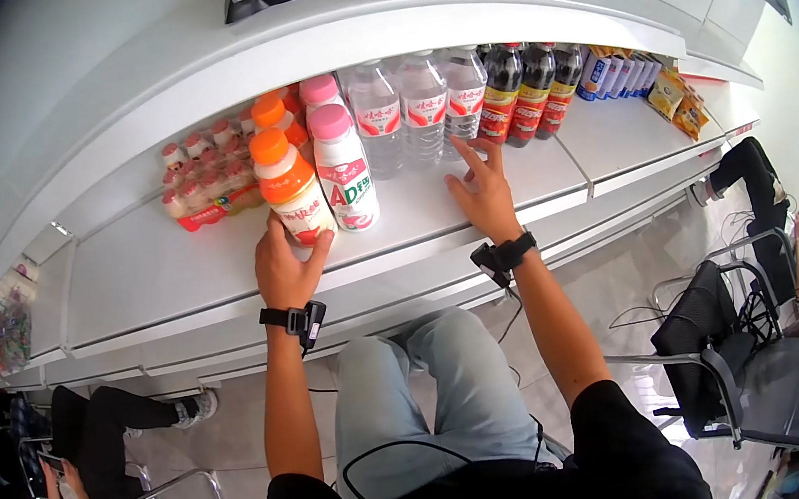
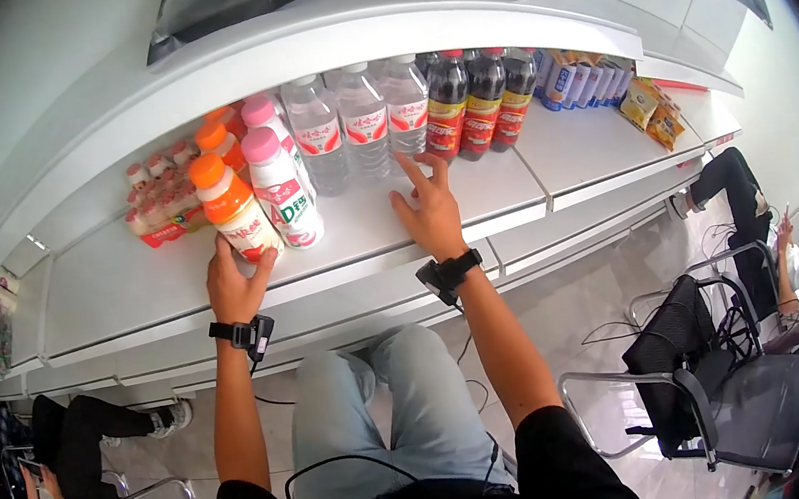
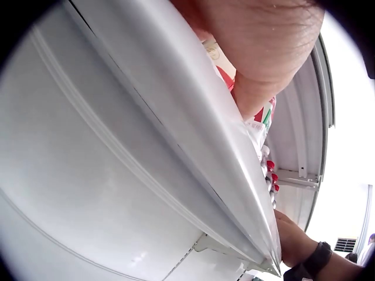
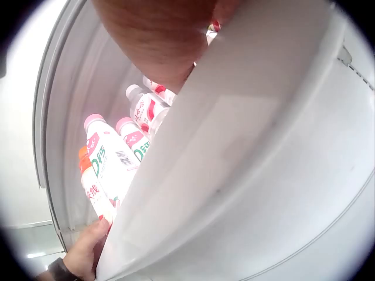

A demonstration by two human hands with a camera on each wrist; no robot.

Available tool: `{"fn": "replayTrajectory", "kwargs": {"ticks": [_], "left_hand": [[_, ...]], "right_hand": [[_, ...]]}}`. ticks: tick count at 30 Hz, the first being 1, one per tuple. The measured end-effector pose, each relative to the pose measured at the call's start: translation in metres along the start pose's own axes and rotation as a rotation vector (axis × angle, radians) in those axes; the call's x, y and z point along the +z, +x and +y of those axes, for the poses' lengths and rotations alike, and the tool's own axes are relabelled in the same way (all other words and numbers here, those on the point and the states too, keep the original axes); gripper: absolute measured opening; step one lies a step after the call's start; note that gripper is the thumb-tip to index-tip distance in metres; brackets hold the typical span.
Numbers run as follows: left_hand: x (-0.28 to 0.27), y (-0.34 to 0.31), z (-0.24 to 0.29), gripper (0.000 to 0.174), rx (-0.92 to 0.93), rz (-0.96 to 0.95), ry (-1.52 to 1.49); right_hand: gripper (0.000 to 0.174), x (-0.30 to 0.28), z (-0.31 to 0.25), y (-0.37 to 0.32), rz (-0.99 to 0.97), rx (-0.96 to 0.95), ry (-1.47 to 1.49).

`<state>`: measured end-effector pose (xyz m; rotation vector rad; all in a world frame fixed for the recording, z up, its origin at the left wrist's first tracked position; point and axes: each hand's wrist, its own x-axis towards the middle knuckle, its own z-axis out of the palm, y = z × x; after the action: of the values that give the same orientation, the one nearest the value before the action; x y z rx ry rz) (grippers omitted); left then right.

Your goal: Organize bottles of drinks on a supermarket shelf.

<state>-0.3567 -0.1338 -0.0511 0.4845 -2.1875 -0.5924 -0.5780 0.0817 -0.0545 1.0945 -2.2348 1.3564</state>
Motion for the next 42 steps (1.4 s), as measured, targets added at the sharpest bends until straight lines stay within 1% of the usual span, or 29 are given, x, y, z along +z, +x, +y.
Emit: {"fn": "replayTrajectory", "kwargs": {"ticks": [2,5,9,13,15,17,18,21,22,25,28,29,30,31,32,33,35,37,38,39,41,42], "left_hand": [[-0.003,0.001,0.002,0.067,0.008,0.002,-0.008],[-0.002,0.002,0.002,0.067,0.028,0.019,-0.004],[-0.001,0.002,-0.002,0.067,0.025,0.012,0.008],[-0.004,0.001,0.002,0.062,-0.022,-0.007,-0.014],[-0.004,0.001,0.001,0.063,-0.031,-0.017,-0.026],[-0.004,0.000,-0.001,0.063,-0.025,-0.015,-0.023],[-0.005,0.000,0.001,0.069,-0.007,-0.014,-0.003],[-0.004,-0.001,-0.002,0.069,-0.012,-0.014,0.005],[-0.005,-0.001,-0.002,0.072,-0.040,-0.035,-0.034],[-0.005,-0.001,-0.005,0.075,-0.018,-0.002,-0.055],[-0.006,-0.001,-0.003,0.075,-0.026,0.024,-0.067],[-0.006,-0.002,-0.002,0.075,-0.031,0.031,-0.065],[-0.007,-0.001,0.002,0.075,-0.025,0.033,-0.037],[-0.007,-0.001,0.003,0.075,-0.021,0.021,-0.027],[-0.006,0.000,0.002,0.075,-0.017,0.009,-0.016],[-0.006,0.000,0.003,0.075,-0.012,-0.003,-0.003],[-0.006,0.000,0.005,0.074,0.014,0.022,0.019],[-0.007,0.000,0.006,0.074,0.029,0.024,0.032],[-0.010,0.002,0.010,0.074,0.018,0.010,-0.010],[-0.009,0.002,0.008,0.074,0.019,0.014,-0.005],[-0.006,0.000,0.004,0.074,0.020,0.014,0.005],[-0.005,0.001,0.004,0.075,-0.004,0.003,-0.027]], "right_hand": [[0.062,-0.001,-0.007,-0.001,-0.036,0.008,-0.002],[0.062,0.000,-0.012,-0.002,-0.176,-0.083,-0.120],[0.063,0.002,-0.008,0.001,-0.170,-0.185,-0.155],[0.064,0.002,-0.009,-0.002,-0.187,-0.185,-0.137],[0.065,0.003,-0.014,0.000,-0.190,-0.208,-0.129],[0.064,0.006,-0.026,0.002,-0.255,-0.242,-0.086],[0.063,0.009,-0.033,0.002,-0.290,-0.256,-0.065],[0.065,0.028,-0.032,0.008,-0.230,-0.259,-0.097],[0.063,0.028,-0.032,0.006,-0.229,-0.250,-0.100],[0.061,0.020,-0.032,0.005,-0.224,-0.264,0.063],[0.055,-0.001,-0.008,0.018,0.003,-0.153,0.276],[0.050,-0.015,0.007,0.026,0.088,-0.086,0.317],[0.052,-0.022,0.030,0.034,0.300,-0.056,0.339],[0.057,-0.039,0.039,0.045,0.433,-0.025,0.384],[0.059,-0.058,0.048,0.052,0.479,0.053,0.483],[0.064,-0.073,0.065,0.059,0.543,0.047,0.305],[0.074,-0.087,0.100,0.071,0.565,0.194,0.291],[0.081,-0.090,0.118,0.073,0.431,0.283,0.433],[0.085,-0.089,0.127,0.073,0.363,0.327,0.504],[0.089,-0.087,0.129,0.074,0.246,0.324,0.584],[0.092,-0.084,0.136,0.071,0.165,0.335,0.671],[0.093,-0.084,0.131,0.072,0.148,0.314,0.657]]}}
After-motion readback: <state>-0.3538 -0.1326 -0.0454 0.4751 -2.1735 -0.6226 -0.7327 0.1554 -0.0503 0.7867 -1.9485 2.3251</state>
